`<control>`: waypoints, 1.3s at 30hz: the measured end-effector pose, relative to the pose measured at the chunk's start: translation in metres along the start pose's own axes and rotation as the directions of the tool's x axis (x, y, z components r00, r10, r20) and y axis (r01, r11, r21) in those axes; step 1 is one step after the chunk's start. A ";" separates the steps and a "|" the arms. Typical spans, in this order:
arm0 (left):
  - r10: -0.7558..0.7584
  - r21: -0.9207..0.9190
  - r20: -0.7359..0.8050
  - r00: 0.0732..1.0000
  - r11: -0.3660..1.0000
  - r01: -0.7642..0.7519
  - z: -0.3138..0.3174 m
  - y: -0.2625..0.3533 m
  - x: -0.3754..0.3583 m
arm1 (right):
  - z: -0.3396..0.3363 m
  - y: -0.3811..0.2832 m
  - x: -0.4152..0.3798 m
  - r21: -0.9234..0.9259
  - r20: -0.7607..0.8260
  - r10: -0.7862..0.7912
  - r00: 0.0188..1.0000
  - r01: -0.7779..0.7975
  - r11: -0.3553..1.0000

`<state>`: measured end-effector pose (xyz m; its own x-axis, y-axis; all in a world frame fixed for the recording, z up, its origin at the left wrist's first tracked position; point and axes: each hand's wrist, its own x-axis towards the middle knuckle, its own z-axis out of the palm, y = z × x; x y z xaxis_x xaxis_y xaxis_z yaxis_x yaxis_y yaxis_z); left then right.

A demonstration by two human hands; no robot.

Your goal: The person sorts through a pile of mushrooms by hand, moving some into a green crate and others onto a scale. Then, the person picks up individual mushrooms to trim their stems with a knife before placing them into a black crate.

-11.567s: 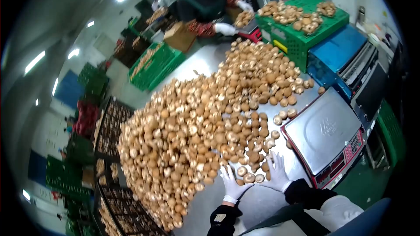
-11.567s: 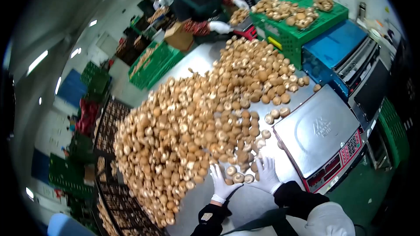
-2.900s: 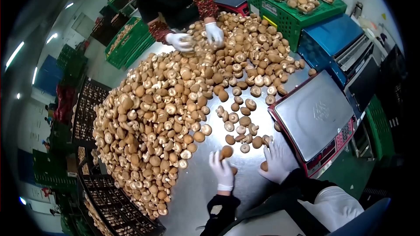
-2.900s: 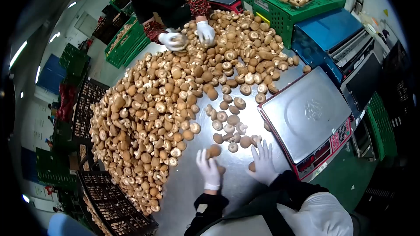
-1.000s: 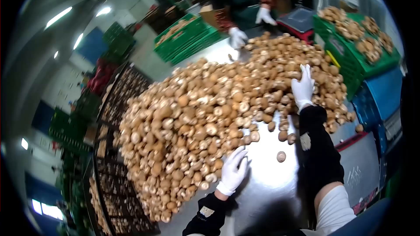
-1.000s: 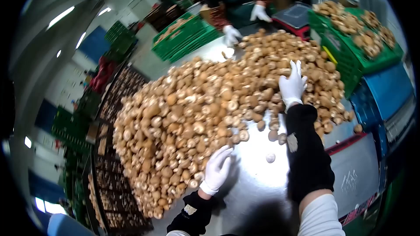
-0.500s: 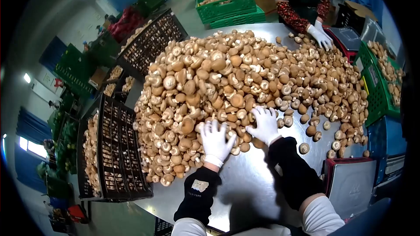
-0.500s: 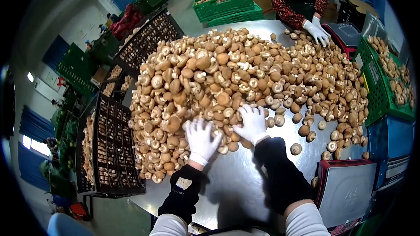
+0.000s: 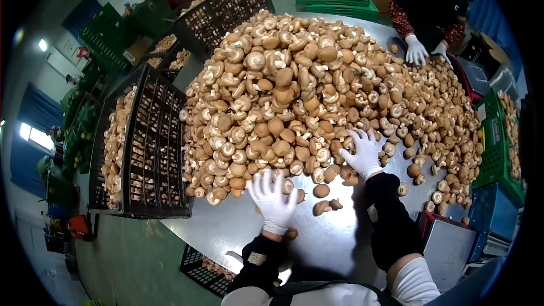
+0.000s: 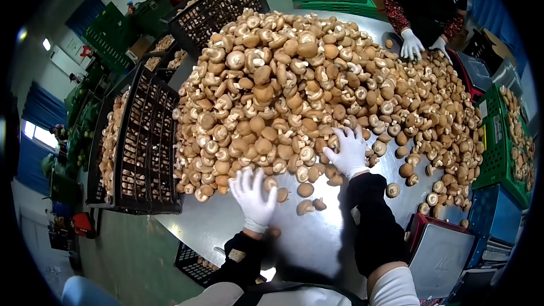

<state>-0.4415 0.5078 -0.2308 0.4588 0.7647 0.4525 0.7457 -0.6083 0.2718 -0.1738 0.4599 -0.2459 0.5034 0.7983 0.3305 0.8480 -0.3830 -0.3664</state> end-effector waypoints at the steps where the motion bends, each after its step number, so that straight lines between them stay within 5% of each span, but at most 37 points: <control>1: -0.090 0.097 0.032 0.995 0.991 0.087 0.000 -0.009 -0.001 | -0.005 -0.006 -0.001 0.038 0.109 0.053 0.993 -0.057 0.998; 3: -0.124 0.052 0.213 0.969 0.992 0.115 0.018 -0.026 -0.014 | -0.023 -0.019 -0.007 0.163 0.320 0.028 0.947 -0.084 0.983; 4: -0.106 0.020 0.266 0.958 0.994 0.105 0.026 -0.023 -0.021 | -0.025 -0.023 -0.017 0.138 0.250 -0.062 0.966 0.028 0.990; 5: -0.086 -0.015 0.319 0.944 0.995 0.095 0.035 -0.017 -0.030 | -0.030 -0.029 -0.025 0.151 0.372 -0.038 0.928 -0.020 0.988; 7: 0.004 -0.061 0.315 0.949 0.998 0.016 0.027 0.001 -0.034 | -0.034 -0.034 -0.043 0.241 0.353 -0.094 0.931 0.006 0.970; 9: 0.134 -0.461 0.389 0.911 0.885 0.066 0.025 0.007 -0.039 | -0.040 -0.037 -0.061 0.281 0.294 -0.115 0.949 0.029 0.959; 13: 0.204 -0.412 0.198 0.959 0.905 -0.107 0.004 0.010 -0.049 | -0.061 -0.036 -0.078 0.422 0.286 -0.233 0.930 0.096 0.902; 16: 0.083 -0.470 0.192 0.978 0.883 0.017 -0.005 -0.026 -0.044 | -0.061 -0.032 -0.054 0.492 0.185 -0.012 0.983 -0.082 0.867; 17: 0.027 -0.422 0.163 0.986 0.905 0.045 -0.007 -0.032 -0.039 | -0.048 -0.023 -0.047 0.454 0.069 -0.014 0.997 -0.019 0.891; 19: -0.005 -0.170 0.104 0.995 0.985 0.023 -0.015 -0.027 -0.020 | -0.024 -0.020 -0.039 0.158 0.132 -0.034 0.991 0.013 0.987; 22: 0.139 -0.140 0.290 0.947 0.985 -0.102 -0.001 -0.016 -0.021 | -0.015 -0.061 -0.058 0.104 0.428 -0.046 0.903 0.001 0.995; 26: 0.326 -0.331 0.479 0.815 0.927 -0.176 0.008 0.003 -0.045 | -0.022 -0.078 -0.109 0.113 0.428 -0.224 0.876 0.194 0.974; 28: 0.406 -0.368 0.447 0.797 0.896 -0.249 -0.005 0.010 -0.057 | -0.042 -0.080 -0.133 0.107 0.387 -0.328 0.862 0.311 0.944; 33: 0.523 -0.439 0.384 0.761 0.828 -0.348 -0.044 0.001 -0.074 | -0.078 -0.067 -0.170 0.144 0.428 -0.322 0.844 0.289 0.947; 37: 0.110 -0.236 0.366 0.924 0.972 -0.023 -0.085 -0.037 -0.063 | -0.088 -0.029 -0.189 0.162 0.341 -0.145 0.929 0.094 0.982; 39: -0.115 0.099 0.250 0.961 0.991 0.093 -0.070 -0.075 -0.086 | -0.086 -0.016 -0.193 0.137 0.234 0.018 0.972 -0.052 0.989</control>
<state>-0.5712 0.4730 -0.2304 0.4761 0.8584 0.1909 0.8292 -0.5105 0.2275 -0.2697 0.2722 -0.2290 0.4661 0.8777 0.1115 0.7901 -0.3563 -0.4989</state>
